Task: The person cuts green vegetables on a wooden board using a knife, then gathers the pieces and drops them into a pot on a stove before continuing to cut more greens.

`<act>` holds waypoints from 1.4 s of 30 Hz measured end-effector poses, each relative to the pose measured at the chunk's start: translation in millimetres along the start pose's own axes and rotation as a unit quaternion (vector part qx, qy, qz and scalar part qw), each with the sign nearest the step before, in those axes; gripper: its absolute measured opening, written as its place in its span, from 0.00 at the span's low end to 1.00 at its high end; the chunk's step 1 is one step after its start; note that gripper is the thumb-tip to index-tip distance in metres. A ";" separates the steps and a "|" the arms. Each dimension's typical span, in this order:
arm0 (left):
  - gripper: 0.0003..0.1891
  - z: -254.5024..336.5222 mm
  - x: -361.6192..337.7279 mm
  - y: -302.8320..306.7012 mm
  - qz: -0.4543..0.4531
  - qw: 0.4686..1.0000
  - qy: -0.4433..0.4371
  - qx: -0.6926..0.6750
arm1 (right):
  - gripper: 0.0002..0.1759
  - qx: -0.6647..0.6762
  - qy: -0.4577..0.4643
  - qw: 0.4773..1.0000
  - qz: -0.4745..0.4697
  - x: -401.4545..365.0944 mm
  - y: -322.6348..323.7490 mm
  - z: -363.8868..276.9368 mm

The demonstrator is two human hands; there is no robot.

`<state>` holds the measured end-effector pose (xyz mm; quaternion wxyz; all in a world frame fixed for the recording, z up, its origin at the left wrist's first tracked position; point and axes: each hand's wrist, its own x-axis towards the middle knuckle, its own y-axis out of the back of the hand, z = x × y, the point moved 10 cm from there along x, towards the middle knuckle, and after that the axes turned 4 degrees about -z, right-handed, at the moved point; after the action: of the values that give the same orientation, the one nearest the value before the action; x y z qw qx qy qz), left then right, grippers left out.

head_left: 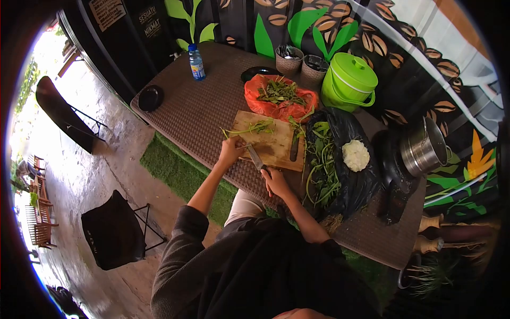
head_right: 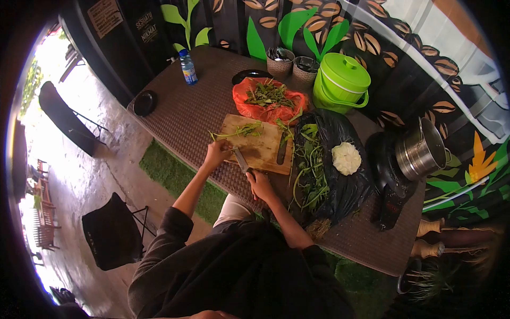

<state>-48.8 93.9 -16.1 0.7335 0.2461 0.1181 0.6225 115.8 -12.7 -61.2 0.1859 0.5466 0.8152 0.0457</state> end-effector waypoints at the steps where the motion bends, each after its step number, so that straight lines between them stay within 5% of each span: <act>1: 0.14 1.2 -0.9 2.2 0.011 1.000 0.000 -0.013 | 0.27 0.002 -0.003 1.000 -0.013 2.2 -2.1 0.5; 8: 0.15 -2.5 0.0 21.4 0.056 0.998 -0.004 0.007 | 0.27 0.004 0.012 1.000 -0.022 5.4 -4.8 -2.0; 10: 0.15 1.5 -0.4 9.5 -0.019 0.999 -0.018 0.029 | 0.26 0.003 0.013 1.000 -0.021 6.4 -5.7 -0.8; 14: 0.16 4.2 -3.4 3.8 -0.009 1.000 -0.021 -0.008 | 0.25 0.009 0.006 1.000 -0.025 5.3 -5.3 -2.7; 16: 0.15 6.3 -2.7 7.8 0.005 0.995 0.005 0.097 | 0.25 0.006 0.002 1.000 -0.026 4.5 -4.3 -3.5; 20: 0.14 7.3 -3.9 9.1 0.007 0.998 0.037 0.041 | 0.25 0.009 0.000 1.000 -0.029 4.9 -4.8 -2.4; 26: 0.13 -1.9 4.6 21.0 0.103 0.990 -0.050 0.076 | 0.25 0.003 -0.017 1.000 -0.025 5.0 -5.5 -0.8; 42: 0.12 3.7 -3.9 4.3 -0.017 0.994 -0.074 0.080 | 0.23 -0.010 -0.036 0.996 0.078 4.4 -19.8 -6.4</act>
<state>-51.5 89.7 -11.3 0.7286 0.3476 0.1172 0.5784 94.8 -15.7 -62.0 0.2160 0.6077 0.7627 0.0486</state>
